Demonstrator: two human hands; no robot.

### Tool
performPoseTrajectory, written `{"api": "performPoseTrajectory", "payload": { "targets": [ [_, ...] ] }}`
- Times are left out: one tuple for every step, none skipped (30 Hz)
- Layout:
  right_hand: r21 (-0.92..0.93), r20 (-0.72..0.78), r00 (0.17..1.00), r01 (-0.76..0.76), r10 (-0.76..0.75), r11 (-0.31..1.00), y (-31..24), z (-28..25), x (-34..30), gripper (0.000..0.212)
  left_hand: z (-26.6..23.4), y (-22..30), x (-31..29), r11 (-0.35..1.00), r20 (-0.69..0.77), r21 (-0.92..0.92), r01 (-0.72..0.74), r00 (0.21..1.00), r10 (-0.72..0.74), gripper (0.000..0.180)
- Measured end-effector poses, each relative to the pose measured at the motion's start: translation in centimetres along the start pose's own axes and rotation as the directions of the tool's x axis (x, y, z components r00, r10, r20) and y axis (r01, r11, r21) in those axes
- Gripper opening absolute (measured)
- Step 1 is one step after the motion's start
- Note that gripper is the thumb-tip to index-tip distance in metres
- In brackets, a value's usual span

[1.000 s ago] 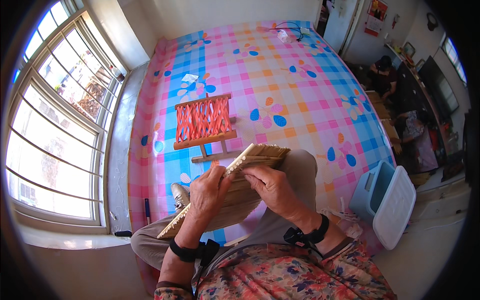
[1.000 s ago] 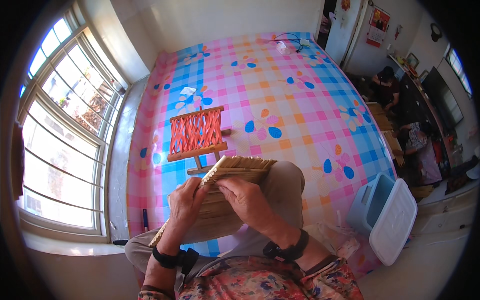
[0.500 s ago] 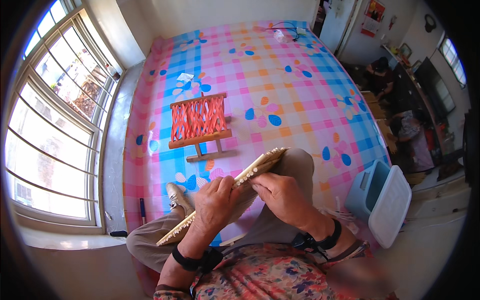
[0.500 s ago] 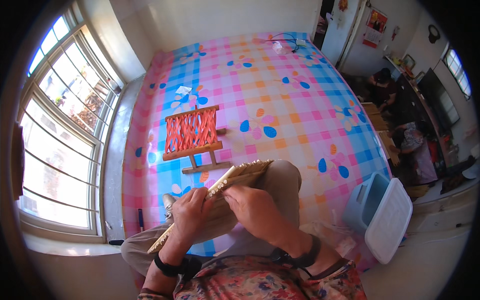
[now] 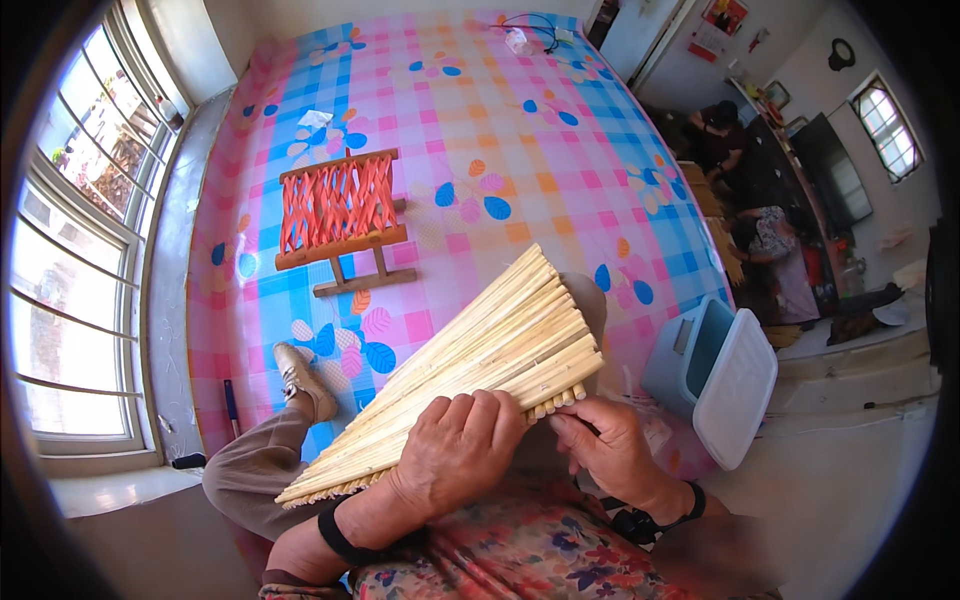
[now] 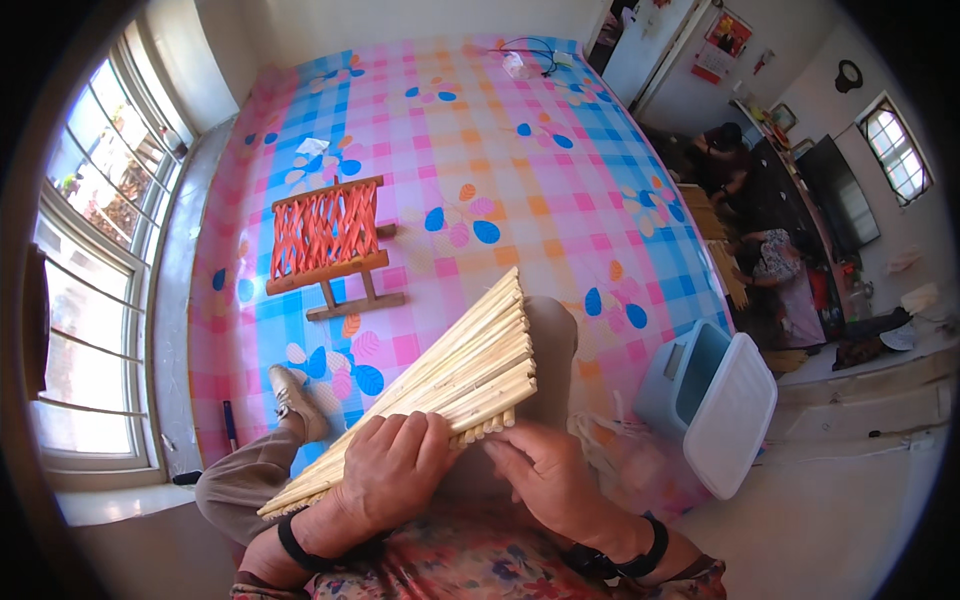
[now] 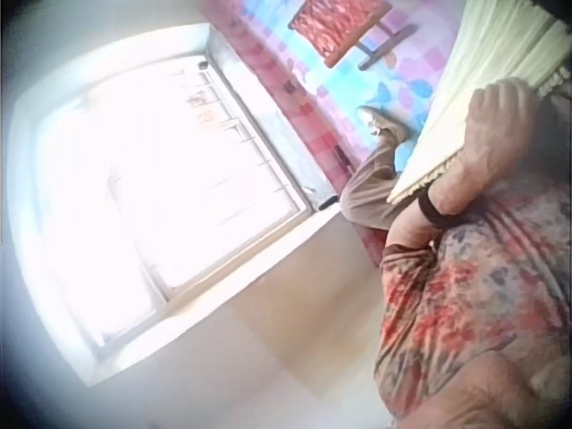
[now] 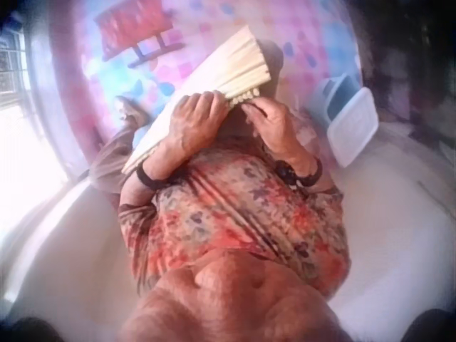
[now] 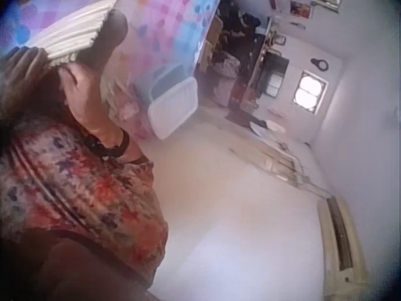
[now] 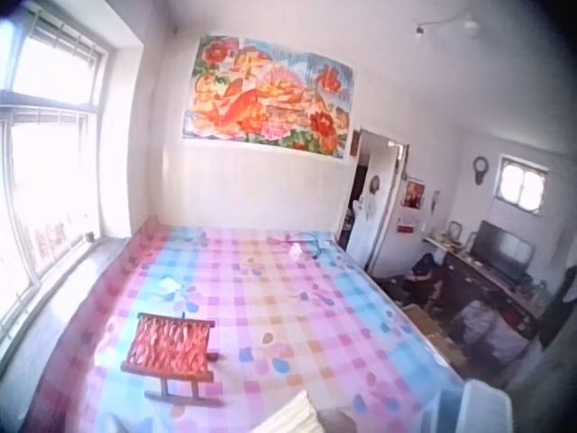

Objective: The person sits on a bed and weaves a bamboo mat by hand, threading white string through the slats and tightening the weave. The person repeatedly adjusts the mat's position and continues the weaving process.

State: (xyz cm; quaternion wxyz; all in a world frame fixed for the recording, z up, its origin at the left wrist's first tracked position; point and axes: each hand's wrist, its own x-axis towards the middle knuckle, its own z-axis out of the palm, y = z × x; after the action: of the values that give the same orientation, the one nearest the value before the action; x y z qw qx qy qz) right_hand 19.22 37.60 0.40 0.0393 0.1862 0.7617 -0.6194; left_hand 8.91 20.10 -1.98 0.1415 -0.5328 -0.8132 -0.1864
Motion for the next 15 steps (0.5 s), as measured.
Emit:
{"api": "performPoseTrajectory", "payload": {
  "targets": [
    [0.003, -0.012, 1.0, -0.004, 0.004, 1.0, 0.2, 0.0, -0.1, 0.013, 0.2, -0.1, -0.1, 1.0, 0.005, -0.004, -0.016, 1.0, 0.016, 0.021],
    [0.008, 0.004, 1.0, -0.014, 0.014, 1.0, 0.5, -0.1, -0.1, 0.013, 0.6, -0.2, -0.3, 1.0, 0.007, -0.005, -0.028, 1.0, 0.028, 0.021],
    [0.012, 0.019, 1.0, -0.024, 0.024, 1.0, 0.9, -0.1, 0.1, 0.013, 0.9, -0.3, -0.4, 0.999, 0.009, -0.006, -0.039, 0.999, 0.039, 0.02],
    [0.016, 0.035, 0.999, -0.034, 0.033, 0.999, 1.4, -0.1, 0.3, 0.014, 1.1, -0.4, -0.6, 0.999, 0.007, 0.001, -0.045, 0.999, 0.045, 0.02],
    [0.021, 0.034, 0.998, -0.05, 0.049, 0.999, 1.8, 0.0, 0.3, 0.015, 1.4, -0.5, -0.8, 0.999, 0.007, 0.005, -0.049, 0.999, 0.049, 0.02],
    [0.026, 0.033, 0.997, -0.066, 0.065, 0.997, 2.2, 0.2, 0.4, 0.017, 1.6, -0.5, -1.0, 0.999, 0.007, 0.01, -0.052, 0.999, 0.052, 0.021],
    [0.03, 0.031, 0.996, -0.082, 0.081, 0.996, 2.4, 0.2, 0.4, 0.018, 1.9, -0.5, -1.1, 0.999, -0.009, 0.008, -0.045, 0.999, 0.045, 0.022],
    [0.029, 0.027, 0.996, -0.089, 0.088, 0.996, 2.6, 0.3, 0.5, 0.018, 2.2, -0.5, -1.1, 0.999, -0.028, 0.007, -0.035, 0.999, 0.035, 0.023],
    [0.028, 0.023, 0.995, -0.096, 0.095, 0.995, 2.7, 0.3, 0.6, 0.018, 2.5, -0.6, -1.1, 1.0, -0.046, 0.005, -0.025, 0.999, 0.025, 0.024],
    [0.026, 0.019, 0.995, -0.102, 0.102, 0.994, 2.7, 0.3, 0.7, 0.019, 2.6, -0.7, -1.2, 1.0, -0.038, -0.005, -0.028, 0.999, 0.028, 0.025],
    [0.003, 0.024, 0.992, -0.121, 0.12, 0.993, 2.6, 0.1, 0.8, 0.018, 2.7, -0.8, -1.1, 0.999, -0.034, -0.016, -0.031, 0.999, 0.03, 0.026],
    [-0.019, 0.028, 0.99, -0.139, 0.139, 0.99, 2.4, -0.1, 0.9, 0.018, 2.8, -0.8, -1.1, 0.999, -0.03, -0.027, -0.034, 0.999, 0.033, 0.027],
    [-0.042, 0.032, 0.987, -0.157, 0.158, 0.987, 2.3, -0.4, 1.0, 0.018, 3.1, -0.8, -1.3, 0.999, -0.044, -0.029, -0.028, 0.999, 0.027, 0.027],
    [-0.016, 0.054, 0.983, -0.174, 0.175, 0.985, 2.3, -0.7, 1.0, 0.018, 3.6, -0.7, -1.5, 0.999, -0.058, -0.031, -0.026, 0.998, 0.024, 0.027],
    [0.01, 0.075, 0.979, -0.193, 0.192, 0.981, 2.3, -1.0, 1.1, 0.018, 3.9, -0.6, -1.6, 0.999, -0.072, -0.033, -0.023, 0.997, 0.02, 0.027]
  ]
}}
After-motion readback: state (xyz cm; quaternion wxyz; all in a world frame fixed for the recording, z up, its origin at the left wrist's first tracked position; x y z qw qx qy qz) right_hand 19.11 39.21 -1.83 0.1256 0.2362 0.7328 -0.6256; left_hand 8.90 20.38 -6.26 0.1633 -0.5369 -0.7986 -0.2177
